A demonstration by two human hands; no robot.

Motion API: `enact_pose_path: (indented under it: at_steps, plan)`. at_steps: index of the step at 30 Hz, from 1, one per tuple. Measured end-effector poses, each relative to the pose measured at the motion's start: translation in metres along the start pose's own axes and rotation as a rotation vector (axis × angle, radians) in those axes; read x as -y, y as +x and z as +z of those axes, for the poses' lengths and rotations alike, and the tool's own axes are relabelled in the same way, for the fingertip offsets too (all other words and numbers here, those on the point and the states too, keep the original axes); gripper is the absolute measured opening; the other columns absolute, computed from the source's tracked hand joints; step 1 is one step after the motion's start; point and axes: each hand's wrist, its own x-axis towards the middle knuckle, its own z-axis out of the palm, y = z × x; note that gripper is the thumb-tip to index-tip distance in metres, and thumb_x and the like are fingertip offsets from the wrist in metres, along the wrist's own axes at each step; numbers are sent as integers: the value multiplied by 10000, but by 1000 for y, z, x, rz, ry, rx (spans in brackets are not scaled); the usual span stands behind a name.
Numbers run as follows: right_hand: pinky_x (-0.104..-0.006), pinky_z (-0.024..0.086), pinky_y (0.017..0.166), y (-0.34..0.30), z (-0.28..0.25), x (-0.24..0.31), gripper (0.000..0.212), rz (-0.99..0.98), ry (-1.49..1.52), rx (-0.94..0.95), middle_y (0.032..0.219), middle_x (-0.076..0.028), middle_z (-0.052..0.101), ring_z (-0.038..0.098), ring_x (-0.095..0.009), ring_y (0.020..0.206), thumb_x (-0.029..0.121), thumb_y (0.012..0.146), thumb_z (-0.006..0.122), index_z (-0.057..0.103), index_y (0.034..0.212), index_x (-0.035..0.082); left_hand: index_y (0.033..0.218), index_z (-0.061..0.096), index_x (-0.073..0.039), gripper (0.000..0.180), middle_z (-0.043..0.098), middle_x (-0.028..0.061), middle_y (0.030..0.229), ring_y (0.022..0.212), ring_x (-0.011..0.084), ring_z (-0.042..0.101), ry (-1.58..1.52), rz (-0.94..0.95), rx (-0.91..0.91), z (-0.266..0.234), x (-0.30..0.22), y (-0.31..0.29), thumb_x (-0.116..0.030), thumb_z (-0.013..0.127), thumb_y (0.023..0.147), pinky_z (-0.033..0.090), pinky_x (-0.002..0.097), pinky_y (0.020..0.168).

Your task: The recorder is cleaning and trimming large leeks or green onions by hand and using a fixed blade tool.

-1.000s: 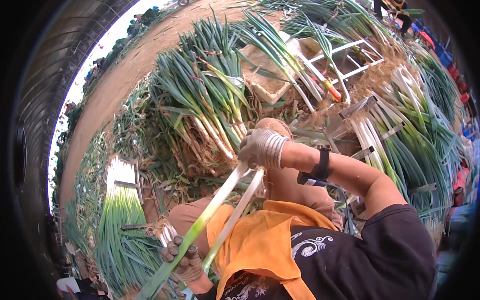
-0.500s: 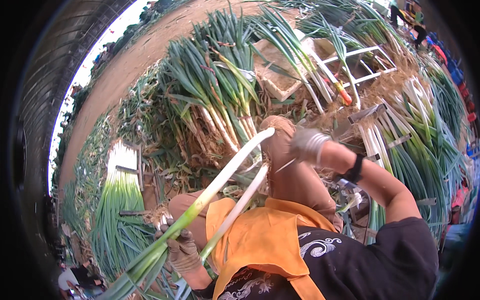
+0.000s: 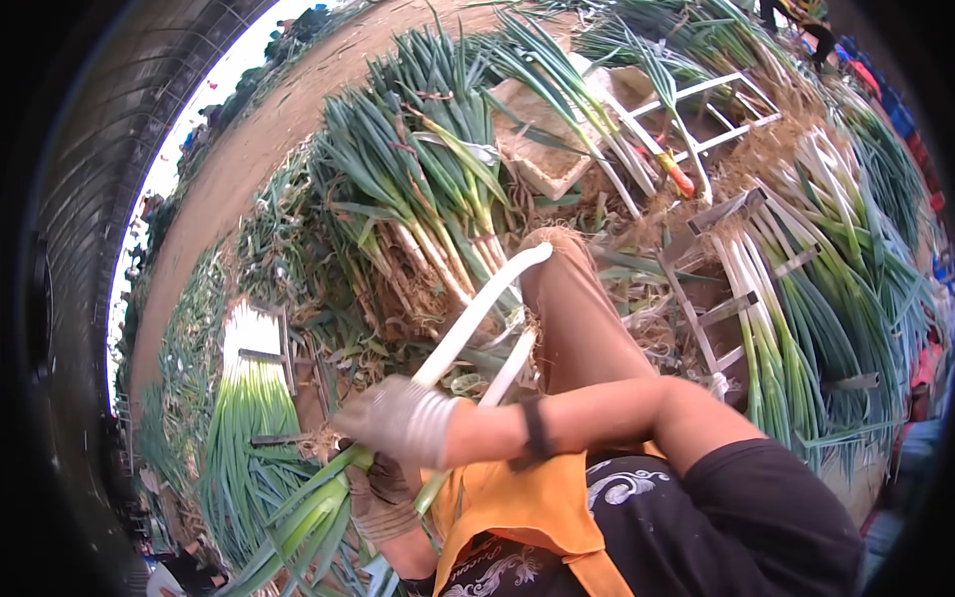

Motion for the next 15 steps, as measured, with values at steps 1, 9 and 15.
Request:
enact_pose_path:
  at_steps: [1, 9, 15]
  plan:
    - [-383, 501, 651, 6, 6, 2, 217, 111, -30, 132, 776, -118, 605, 620, -295, 744, 83, 715, 570, 517, 920, 35, 1157, 485, -80, 347, 539, 74, 1165, 1121, 216, 480, -60, -48, -79, 1, 0, -3, -96, 596, 829, 517, 315, 798]
    - [-401, 471, 577, -36, -40, -103, 279, 617, -184, 304, 739, -166, 591, 601, -348, 697, 98, 687, 641, 505, 921, 30, 1097, 527, -86, 333, 541, 48, 1109, 1108, 213, 478, 37, 0, 103, 21, -3, -2, -62, 643, 786, 505, 307, 799]
    - [-389, 490, 607, 9, 7, 5, 223, 145, 121, 49, 756, -128, 588, 611, -317, 755, 110, 777, 511, 493, 999, 97, 1096, 516, -95, 352, 541, 25, 1101, 1092, 198, 481, -26, -35, 146, 13, 1, 1, -77, 660, 776, 502, 303, 801]
